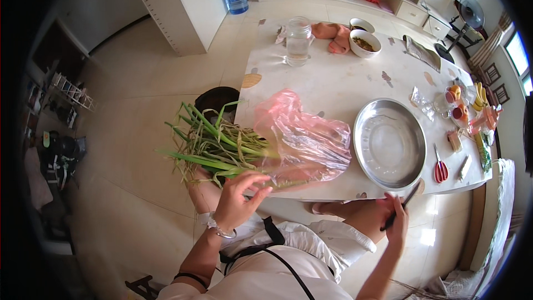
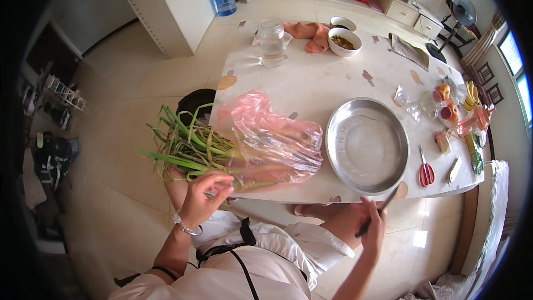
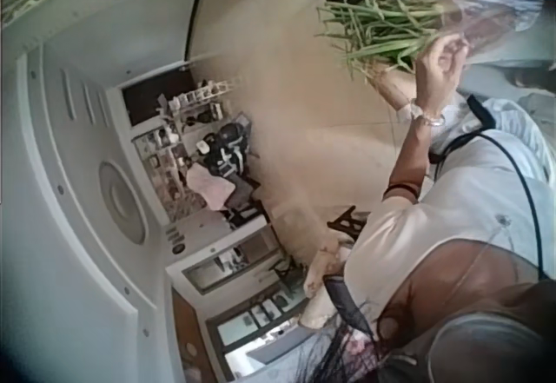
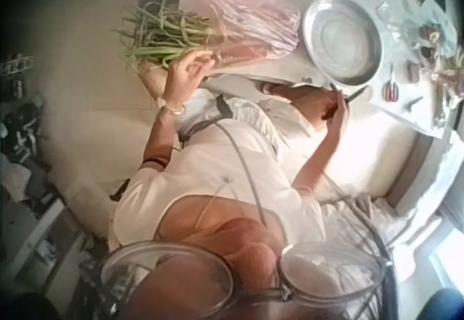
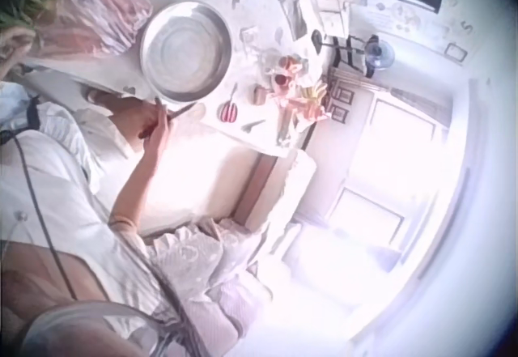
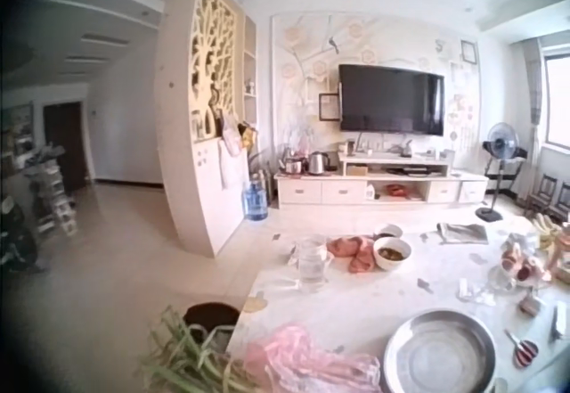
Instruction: Peel and trim green onions with a knife and hands.
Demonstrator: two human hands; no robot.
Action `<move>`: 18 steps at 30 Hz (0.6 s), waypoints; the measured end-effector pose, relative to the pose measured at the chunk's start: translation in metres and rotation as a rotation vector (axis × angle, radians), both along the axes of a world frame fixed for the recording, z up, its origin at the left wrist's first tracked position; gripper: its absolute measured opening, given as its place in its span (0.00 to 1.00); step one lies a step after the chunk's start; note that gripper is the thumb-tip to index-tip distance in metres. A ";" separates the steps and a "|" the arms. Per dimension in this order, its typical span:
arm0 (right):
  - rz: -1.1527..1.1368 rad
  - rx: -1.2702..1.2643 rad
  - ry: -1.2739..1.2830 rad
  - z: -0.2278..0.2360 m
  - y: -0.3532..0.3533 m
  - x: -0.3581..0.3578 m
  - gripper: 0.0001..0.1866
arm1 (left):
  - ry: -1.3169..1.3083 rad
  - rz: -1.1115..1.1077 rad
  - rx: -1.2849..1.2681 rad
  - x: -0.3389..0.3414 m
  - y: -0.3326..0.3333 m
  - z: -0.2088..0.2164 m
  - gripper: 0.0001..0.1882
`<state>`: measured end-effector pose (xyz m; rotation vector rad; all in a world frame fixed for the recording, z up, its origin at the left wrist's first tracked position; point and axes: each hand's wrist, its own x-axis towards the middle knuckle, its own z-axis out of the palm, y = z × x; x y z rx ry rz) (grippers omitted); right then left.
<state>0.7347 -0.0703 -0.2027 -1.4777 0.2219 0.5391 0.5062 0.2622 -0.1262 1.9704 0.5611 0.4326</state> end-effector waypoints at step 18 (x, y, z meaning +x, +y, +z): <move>0.240 -0.333 -0.232 0.013 0.146 0.025 0.22 | -0.204 -0.302 0.503 0.071 -0.036 -0.047 0.30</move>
